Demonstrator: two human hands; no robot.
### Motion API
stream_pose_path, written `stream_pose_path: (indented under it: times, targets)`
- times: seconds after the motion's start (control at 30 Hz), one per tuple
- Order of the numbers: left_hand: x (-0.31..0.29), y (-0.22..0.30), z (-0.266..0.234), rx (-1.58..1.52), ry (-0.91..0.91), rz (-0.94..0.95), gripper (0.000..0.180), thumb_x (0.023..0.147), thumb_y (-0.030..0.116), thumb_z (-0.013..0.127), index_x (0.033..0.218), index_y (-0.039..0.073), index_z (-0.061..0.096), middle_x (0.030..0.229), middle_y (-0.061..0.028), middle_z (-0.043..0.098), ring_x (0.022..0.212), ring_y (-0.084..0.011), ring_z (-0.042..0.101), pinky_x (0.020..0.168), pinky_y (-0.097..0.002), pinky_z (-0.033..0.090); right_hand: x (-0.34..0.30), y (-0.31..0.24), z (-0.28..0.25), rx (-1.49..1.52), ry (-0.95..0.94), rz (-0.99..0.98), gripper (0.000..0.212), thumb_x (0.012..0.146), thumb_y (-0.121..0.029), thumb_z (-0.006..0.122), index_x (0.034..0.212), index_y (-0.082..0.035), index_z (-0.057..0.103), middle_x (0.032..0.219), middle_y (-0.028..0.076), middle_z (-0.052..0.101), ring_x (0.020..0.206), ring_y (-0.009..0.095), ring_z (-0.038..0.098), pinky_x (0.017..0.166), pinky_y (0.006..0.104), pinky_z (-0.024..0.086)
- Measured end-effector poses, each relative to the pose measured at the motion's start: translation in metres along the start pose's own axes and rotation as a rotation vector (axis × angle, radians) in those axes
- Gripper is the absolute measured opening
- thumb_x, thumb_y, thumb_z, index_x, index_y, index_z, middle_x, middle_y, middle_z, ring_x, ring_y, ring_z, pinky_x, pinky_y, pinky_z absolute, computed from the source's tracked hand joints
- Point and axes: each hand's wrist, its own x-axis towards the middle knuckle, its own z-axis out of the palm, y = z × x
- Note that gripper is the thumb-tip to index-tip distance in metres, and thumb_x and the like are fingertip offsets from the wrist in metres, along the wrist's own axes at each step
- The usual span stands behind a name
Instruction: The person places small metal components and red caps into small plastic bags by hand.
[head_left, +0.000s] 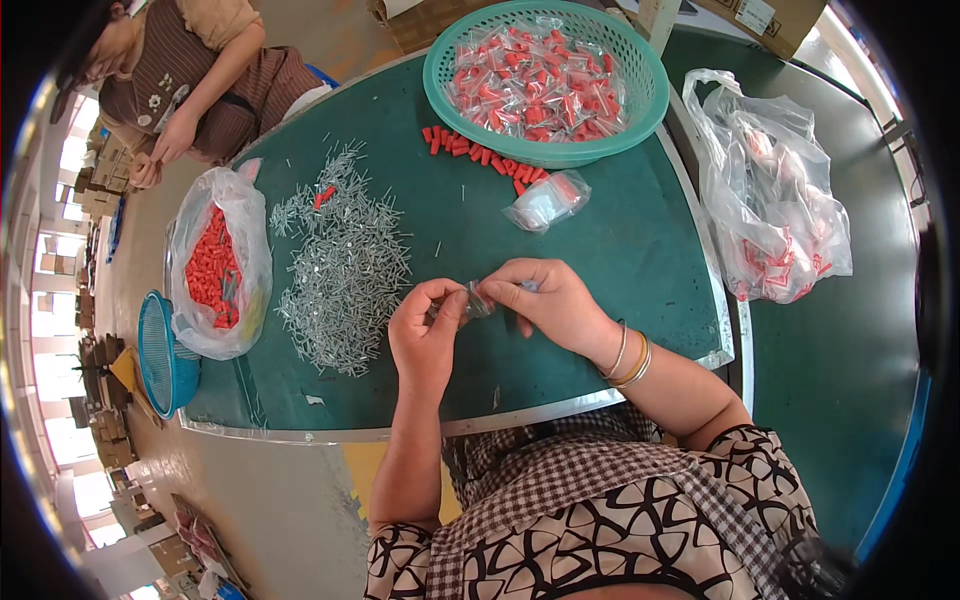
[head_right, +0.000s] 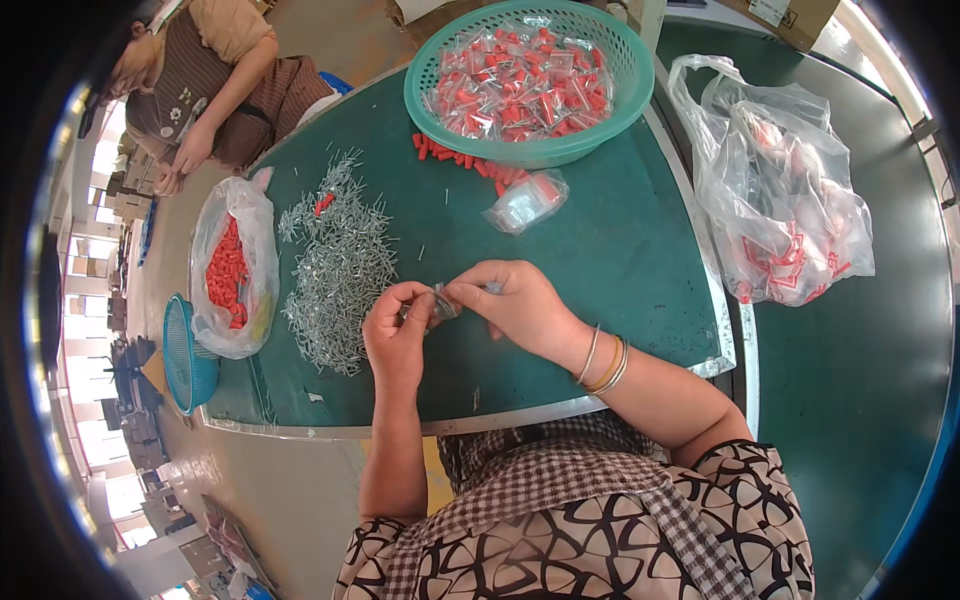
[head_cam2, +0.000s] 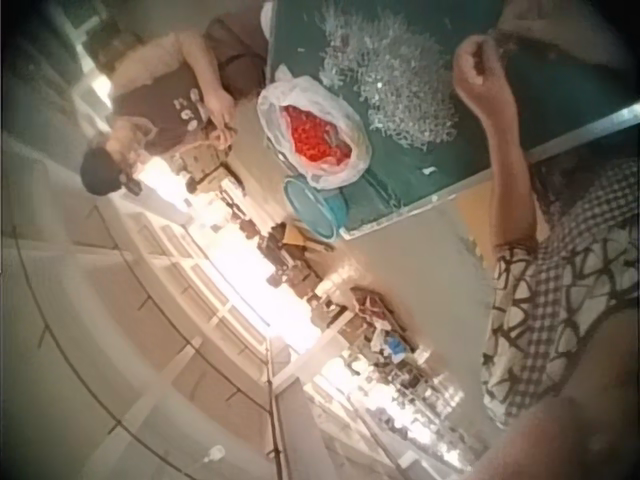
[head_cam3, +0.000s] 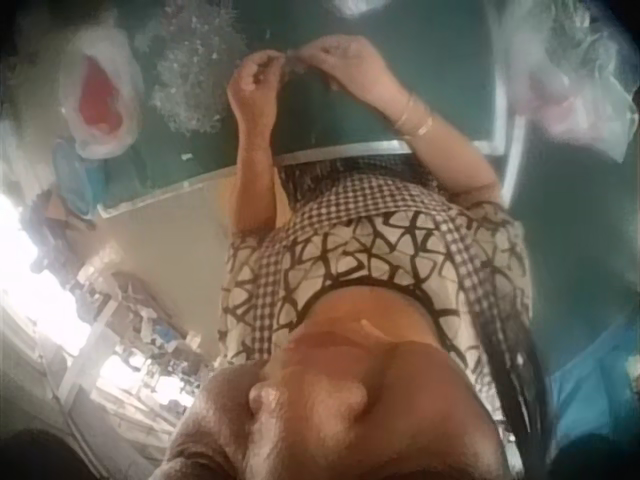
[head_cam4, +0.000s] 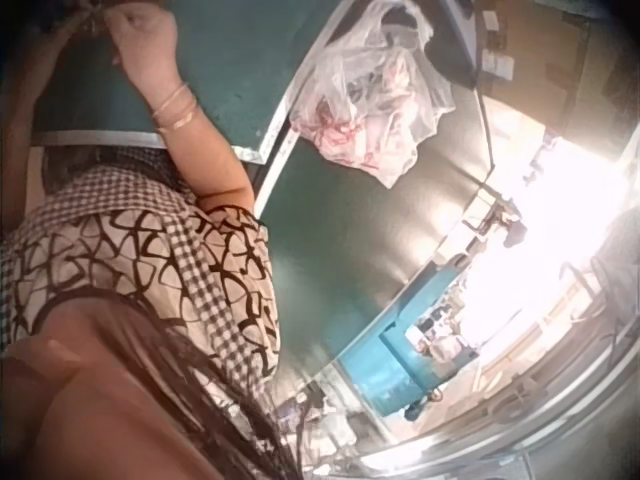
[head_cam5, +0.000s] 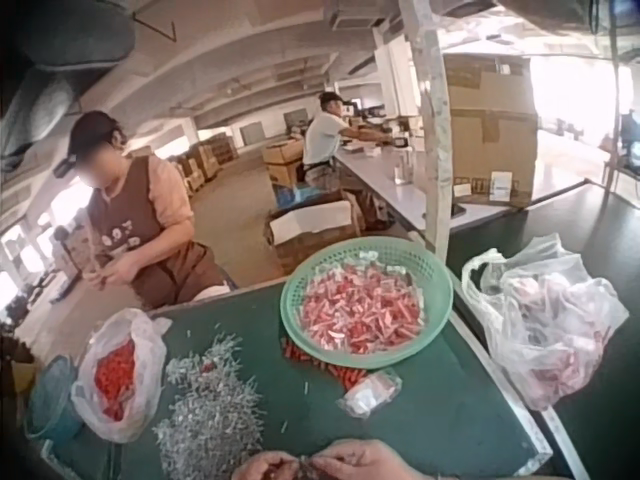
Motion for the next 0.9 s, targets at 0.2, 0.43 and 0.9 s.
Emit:
stream_pose_path:
  times: [0.2, 0.43, 0.9]
  targets:
    - [0.000, -0.002, 0.000, 0.018, -0.029, 0.034, 0.006, 0.091, 0.006, 0.067, 0.095, 0.000, 0.066, 0.080, 0.0013, 0.062, 0.070, -0.0046, 0.054, 0.063, -0.0202, 0.047, 0.000, -0.001, 0.000, -0.011, -0.004, 0.053, 0.023, 0.094, -0.021, 0.064, 0.098, 0.000, 0.072, 0.084, 0.002, 0.067, 0.056, 0.005, 0.055, 0.049, 0.0219, 0.046]
    - [0.002, 0.000, 0.000, 0.048, -0.049, -0.004, 0.009, 0.089, 0.003, 0.068, 0.097, 0.000, 0.065, 0.085, -0.0015, 0.063, 0.074, -0.0097, 0.057, 0.069, -0.0231, 0.049, -0.002, -0.005, 0.002, -0.130, 0.032, 0.017, 0.011, 0.091, -0.010, 0.067, 0.093, 0.000, 0.071, 0.082, 0.000, 0.064, 0.062, 0.005, 0.055, 0.050, 0.0197, 0.046]
    - [-0.008, 0.002, 0.025, 0.200, 0.155, -0.039, 0.004, 0.082, 0.000, 0.067, 0.085, 0.000, 0.066, 0.077, -0.0035, 0.065, 0.069, -0.0116, 0.060, 0.066, -0.0249, 0.048, -0.001, 0.008, 0.007, -0.599, 0.311, -0.674, 0.013, 0.070, -0.001, 0.074, 0.075, -0.005, 0.063, 0.072, 0.008, 0.060, 0.064, 0.026, 0.060, 0.055, 0.0336, 0.047]
